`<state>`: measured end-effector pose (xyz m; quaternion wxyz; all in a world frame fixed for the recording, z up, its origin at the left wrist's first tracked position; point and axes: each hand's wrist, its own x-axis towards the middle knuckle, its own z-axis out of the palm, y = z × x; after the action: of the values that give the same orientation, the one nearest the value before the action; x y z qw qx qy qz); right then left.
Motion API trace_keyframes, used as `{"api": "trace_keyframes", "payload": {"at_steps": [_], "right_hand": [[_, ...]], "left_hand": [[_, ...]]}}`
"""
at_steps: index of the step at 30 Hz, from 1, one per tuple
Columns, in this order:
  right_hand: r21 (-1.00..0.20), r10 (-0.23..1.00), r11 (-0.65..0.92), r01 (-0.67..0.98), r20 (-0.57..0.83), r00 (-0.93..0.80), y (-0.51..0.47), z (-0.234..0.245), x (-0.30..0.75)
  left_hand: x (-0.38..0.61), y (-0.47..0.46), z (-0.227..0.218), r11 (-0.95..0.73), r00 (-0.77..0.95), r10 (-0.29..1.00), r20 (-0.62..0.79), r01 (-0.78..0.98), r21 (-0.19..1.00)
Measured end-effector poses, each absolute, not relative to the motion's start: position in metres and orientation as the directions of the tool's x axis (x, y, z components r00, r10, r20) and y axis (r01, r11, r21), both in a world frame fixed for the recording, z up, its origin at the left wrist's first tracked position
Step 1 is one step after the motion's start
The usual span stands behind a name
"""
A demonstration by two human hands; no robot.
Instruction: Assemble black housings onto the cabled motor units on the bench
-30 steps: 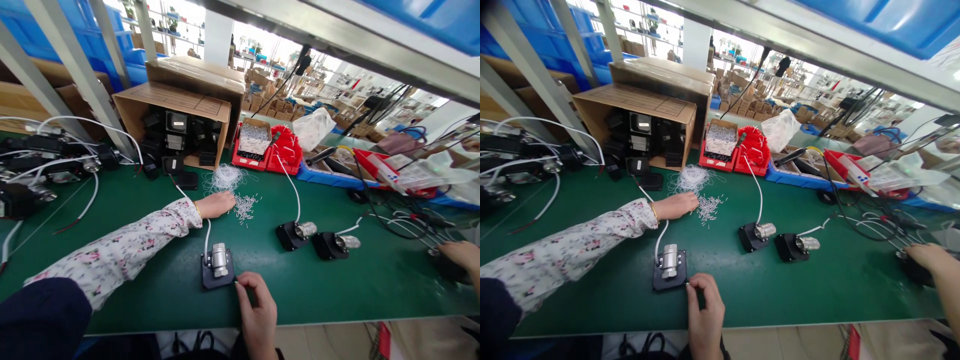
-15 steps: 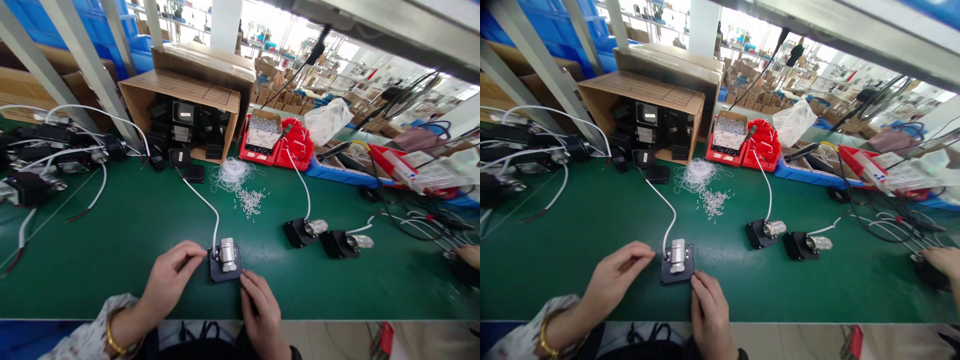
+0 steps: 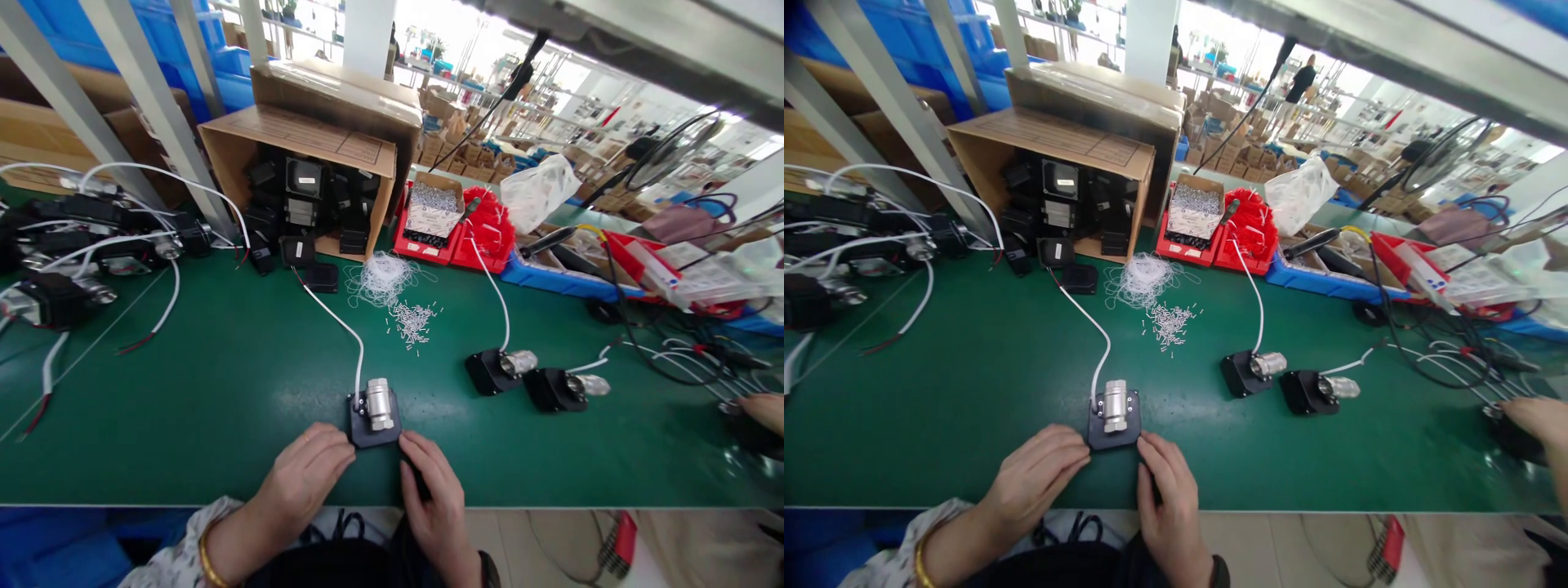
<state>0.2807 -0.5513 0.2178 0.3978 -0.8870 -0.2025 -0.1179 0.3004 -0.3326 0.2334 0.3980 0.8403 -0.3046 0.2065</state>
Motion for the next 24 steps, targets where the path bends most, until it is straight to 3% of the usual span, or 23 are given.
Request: {"api": "trace_keyframes", "payload": {"at_steps": [3, 7, 10, 12, 15, 19, 24], "right_hand": [[-0.664, 0.264, -0.6, 0.446, 0.361, 0.894, -0.552, 0.219, 0.281], [-0.686, 0.243, -0.597, 0.417, 0.341, 0.908, -0.553, 0.222, 0.281], [-0.695, 0.233, -0.595, 0.404, 0.332, 0.914, -0.554, 0.222, 0.281], [-0.7, 0.246, -0.589, 0.404, 0.321, 0.915, -0.555, 0.221, 0.281], [-0.739, 0.218, -0.567, 0.364, 0.291, 0.931, -0.558, 0.22, 0.284], [-0.829, 0.182, -0.505, 0.242, 0.171, 0.968, -0.558, 0.224, 0.297], [-0.845, 0.392, -0.488, 0.221, 0.014, 0.92, -0.557, 0.242, 0.327]], "left_hand": [[0.304, -0.336, 0.234, -0.5, 0.826, -0.318, 0.465, -0.563, 0.658], [0.311, -0.341, 0.241, -0.5, 0.961, -0.223, 0.164, -0.257, 0.827], [0.313, -0.344, 0.242, -0.515, 0.987, -0.153, -0.054, -0.033, 0.856], [0.311, -0.344, 0.238, -0.5, 0.988, -0.095, -0.126, 0.062, 0.864], [0.307, -0.342, 0.228, -0.444, 0.995, -0.023, -0.095, 0.075, 0.893], [0.306, -0.337, 0.22, -0.562, 0.992, -0.112, 0.054, -0.108, 0.82], [0.308, -0.332, 0.222, -0.724, 0.924, -0.259, 0.28, -0.378, 0.577]]}}
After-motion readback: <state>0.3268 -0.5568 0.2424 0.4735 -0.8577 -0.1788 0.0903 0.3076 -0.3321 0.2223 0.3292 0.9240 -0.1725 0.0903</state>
